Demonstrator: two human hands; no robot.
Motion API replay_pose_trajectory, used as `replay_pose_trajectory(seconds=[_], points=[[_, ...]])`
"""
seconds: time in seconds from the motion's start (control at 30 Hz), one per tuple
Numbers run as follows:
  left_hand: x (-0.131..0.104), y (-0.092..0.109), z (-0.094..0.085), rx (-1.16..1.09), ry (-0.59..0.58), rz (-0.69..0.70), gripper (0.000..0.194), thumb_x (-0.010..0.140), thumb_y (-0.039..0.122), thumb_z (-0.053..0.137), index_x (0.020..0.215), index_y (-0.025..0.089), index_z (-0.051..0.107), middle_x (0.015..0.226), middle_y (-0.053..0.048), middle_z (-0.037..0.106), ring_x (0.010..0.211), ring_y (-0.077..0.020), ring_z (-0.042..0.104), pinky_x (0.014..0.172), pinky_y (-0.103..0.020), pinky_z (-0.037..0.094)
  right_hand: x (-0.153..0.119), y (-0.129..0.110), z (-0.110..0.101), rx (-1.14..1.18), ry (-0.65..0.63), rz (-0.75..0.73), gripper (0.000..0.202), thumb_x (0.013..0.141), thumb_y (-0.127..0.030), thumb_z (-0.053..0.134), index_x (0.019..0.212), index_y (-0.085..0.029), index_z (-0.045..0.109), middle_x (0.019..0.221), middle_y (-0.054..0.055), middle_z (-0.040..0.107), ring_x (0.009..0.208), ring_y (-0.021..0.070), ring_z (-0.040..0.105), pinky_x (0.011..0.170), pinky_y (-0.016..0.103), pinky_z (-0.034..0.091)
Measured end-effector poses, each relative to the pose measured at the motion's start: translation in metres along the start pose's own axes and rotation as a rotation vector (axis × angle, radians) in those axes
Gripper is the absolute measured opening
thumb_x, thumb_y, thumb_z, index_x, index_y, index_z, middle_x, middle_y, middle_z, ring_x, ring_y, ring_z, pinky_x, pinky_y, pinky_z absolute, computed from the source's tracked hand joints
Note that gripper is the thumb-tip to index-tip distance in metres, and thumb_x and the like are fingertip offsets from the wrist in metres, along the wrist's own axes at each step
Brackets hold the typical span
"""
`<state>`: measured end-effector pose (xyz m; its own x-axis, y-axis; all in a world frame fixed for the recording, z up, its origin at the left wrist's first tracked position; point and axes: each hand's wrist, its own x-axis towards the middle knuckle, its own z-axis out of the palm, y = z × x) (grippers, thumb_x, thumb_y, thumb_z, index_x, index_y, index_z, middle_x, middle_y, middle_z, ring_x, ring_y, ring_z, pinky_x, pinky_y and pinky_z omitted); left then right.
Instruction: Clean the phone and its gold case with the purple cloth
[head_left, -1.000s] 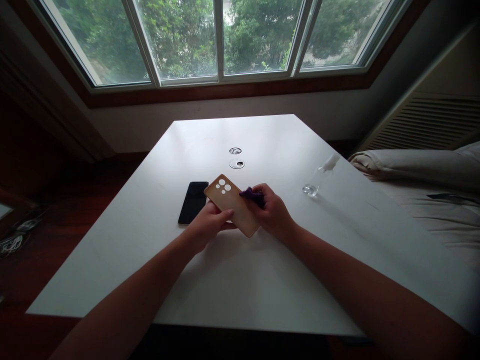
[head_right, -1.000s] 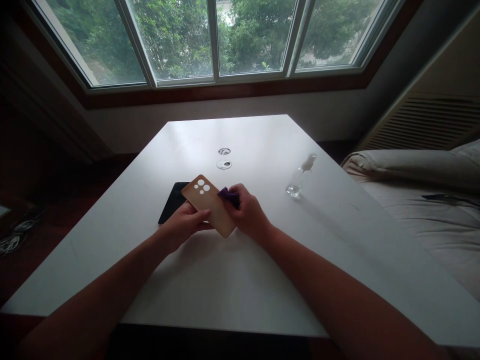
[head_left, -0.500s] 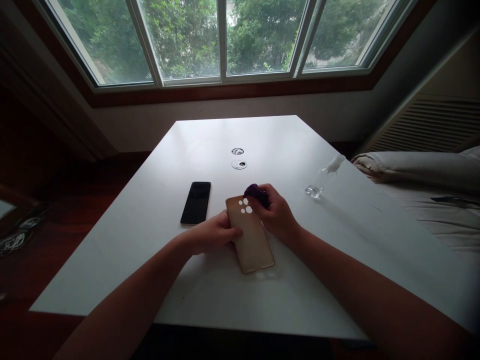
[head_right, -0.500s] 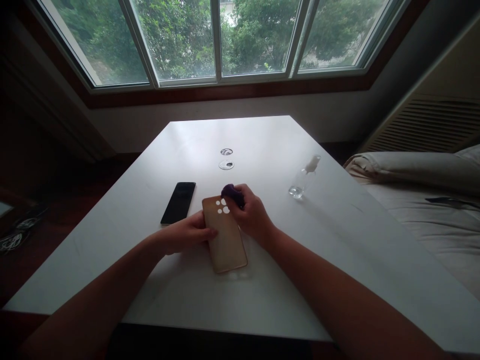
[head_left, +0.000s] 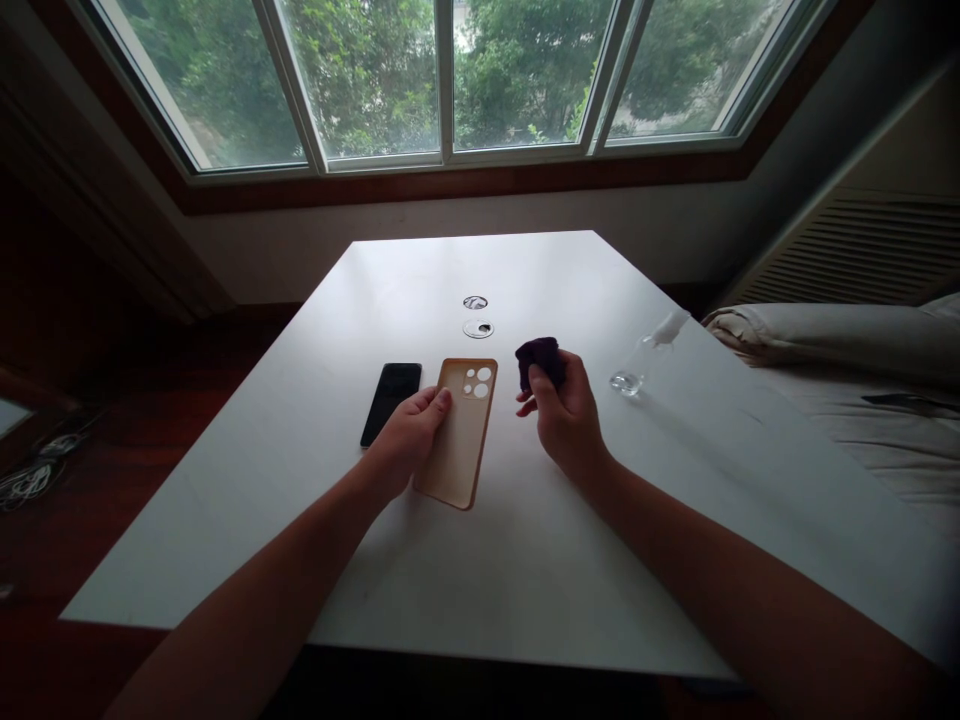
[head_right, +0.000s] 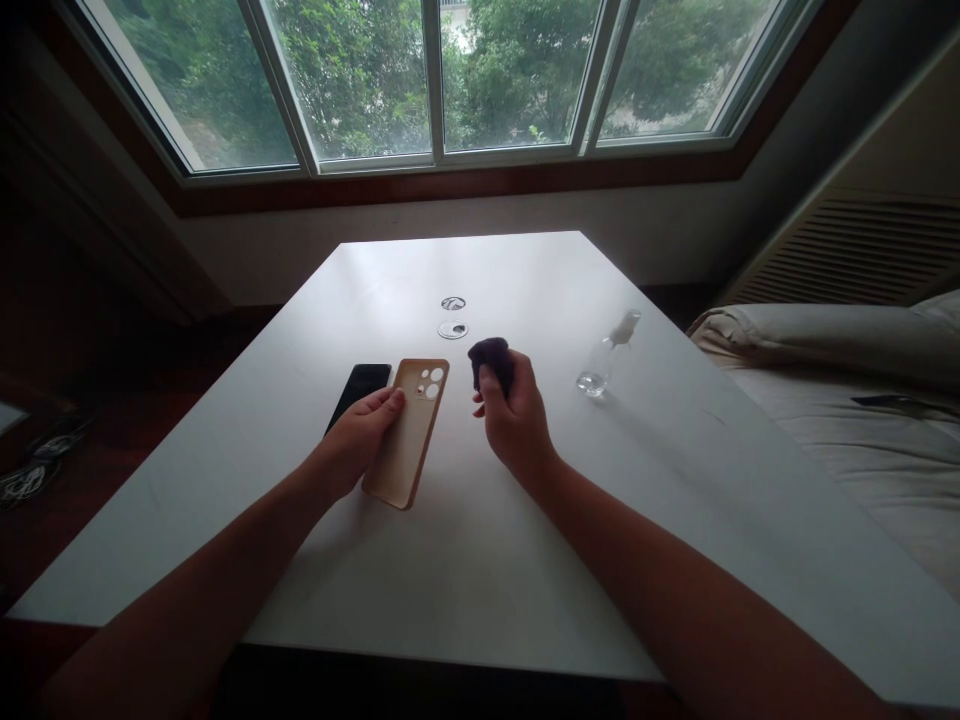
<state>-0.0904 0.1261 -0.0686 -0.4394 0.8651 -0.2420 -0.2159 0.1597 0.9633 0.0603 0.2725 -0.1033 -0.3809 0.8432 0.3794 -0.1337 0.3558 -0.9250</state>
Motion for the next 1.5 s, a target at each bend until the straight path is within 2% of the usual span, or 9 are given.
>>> replay_pose_trajectory(seconds=[0.17, 0.3, 0.5, 0.63, 0.83, 1.1, 1.23, 1.33, 1.5], points=[[-0.003, 0.0, 0.003, 0.052, -0.017, -0.056, 0.046, 0.086, 0.059, 0.068, 0.109, 0.018, 0.072, 0.087, -0.006, 0.071, 0.077, -0.0192, 0.061, 0.067, -0.026, 0.047, 0.001, 0.003, 0.003, 0.044, -0.058, -0.086, 0.035, 0.098, -0.036, 0.057, 0.132, -0.028, 0.051, 0.106, 0.005, 0.063, 0.088, 0.0205, 0.068, 0.067, 0.036, 0.063], [-0.005, 0.002, 0.005, 0.107, -0.075, -0.064, 0.048, 0.088, 0.059, 0.066, 0.112, 0.019, 0.073, 0.082, -0.003, 0.068, 0.074, -0.0166, 0.057, 0.065, -0.024, 0.042, -0.006, -0.007, 0.002, -0.077, -0.244, -0.31, 0.033, 0.099, -0.024, 0.058, 0.131, -0.029, 0.059, 0.123, 0.008, 0.064, 0.103, 0.0218, 0.066, 0.086, 0.04, 0.061], [-0.011, 0.006, 0.007, 0.158, -0.256, -0.096, 0.052, 0.091, 0.061, 0.061, 0.113, 0.015, 0.073, 0.078, -0.002, 0.062, 0.066, -0.0128, 0.049, 0.063, -0.025, 0.039, -0.01, -0.019, 0.0, -0.113, -0.436, -0.429, 0.034, 0.101, -0.019, 0.052, 0.133, -0.028, 0.06, 0.124, 0.01, 0.066, 0.107, 0.0225, 0.066, 0.078, 0.034, 0.06], [-0.012, 0.004, 0.006, 0.108, -0.293, -0.137, 0.053, 0.09, 0.06, 0.062, 0.116, 0.015, 0.07, 0.068, 0.0, 0.057, 0.059, -0.0123, 0.046, 0.058, -0.025, 0.036, -0.008, -0.019, -0.001, -0.141, -0.481, -0.446, 0.037, 0.101, -0.017, 0.051, 0.136, -0.027, 0.057, 0.125, 0.011, 0.064, 0.112, 0.0238, 0.064, 0.089, 0.039, 0.059], [-0.015, 0.007, 0.007, -0.001, -0.331, -0.194, 0.041, 0.091, 0.054, 0.063, 0.109, 0.017, 0.065, 0.064, 0.003, 0.051, 0.051, -0.0098, 0.041, 0.048, -0.024, 0.03, -0.007, -0.018, -0.002, -0.18, -0.52, -0.416, 0.025, 0.099, -0.018, 0.054, 0.122, -0.025, 0.061, 0.106, 0.008, 0.064, 0.094, 0.0213, 0.063, 0.08, 0.037, 0.055], [-0.002, -0.003, -0.008, -0.34, -0.705, -0.33, 0.04, 0.082, 0.049, 0.072, 0.109, 0.02, 0.066, 0.069, 0.002, 0.054, 0.041, -0.0045, 0.036, 0.041, -0.019, 0.026, -0.011, -0.018, -0.003, -0.079, -0.483, -0.28, 0.014, 0.098, -0.037, 0.062, 0.099, -0.024, 0.058, 0.085, 0.0, 0.055, 0.072, 0.0153, 0.05, 0.065, 0.031, 0.047], [0.003, -0.003, -0.007, -0.363, -0.519, -0.287, 0.047, 0.086, 0.052, 0.07, 0.119, 0.018, 0.07, 0.113, -0.015, 0.07, 0.078, -0.0184, 0.068, 0.062, -0.026, 0.053, -0.009, -0.01, -0.003, -0.178, -0.38, -0.148, 0.024, 0.097, -0.046, 0.062, 0.094, -0.023, 0.059, 0.084, 0.001, 0.061, 0.074, 0.0174, 0.057, 0.066, 0.032, 0.048], [-0.003, 0.009, -0.005, -0.446, -0.421, -0.217, 0.067, 0.092, 0.069, 0.052, 0.13, 0.016, 0.067, 0.142, -0.02, 0.059, 0.122, -0.0356, 0.062, 0.093, -0.046, 0.056, -0.004, -0.005, -0.004, -0.277, -0.309, -0.084, 0.029, 0.096, -0.052, 0.061, 0.098, -0.023, 0.063, 0.085, 0.002, 0.066, 0.075, 0.0194, 0.061, 0.067, 0.033, 0.05], [-0.014, 0.018, 0.001, -0.438, -0.476, -0.171, 0.048, 0.096, 0.039, 0.059, 0.14, 0.02, 0.06, 0.15, -0.017, 0.054, 0.134, -0.04, 0.054, 0.103, -0.056, 0.051, 0.001, -0.001, -0.005, -0.409, -0.236, -0.089, 0.033, 0.099, -0.052, 0.056, 0.106, -0.021, 0.066, 0.094, 0.007, 0.07, 0.081, 0.0235, 0.065, 0.072, 0.039, 0.054]])
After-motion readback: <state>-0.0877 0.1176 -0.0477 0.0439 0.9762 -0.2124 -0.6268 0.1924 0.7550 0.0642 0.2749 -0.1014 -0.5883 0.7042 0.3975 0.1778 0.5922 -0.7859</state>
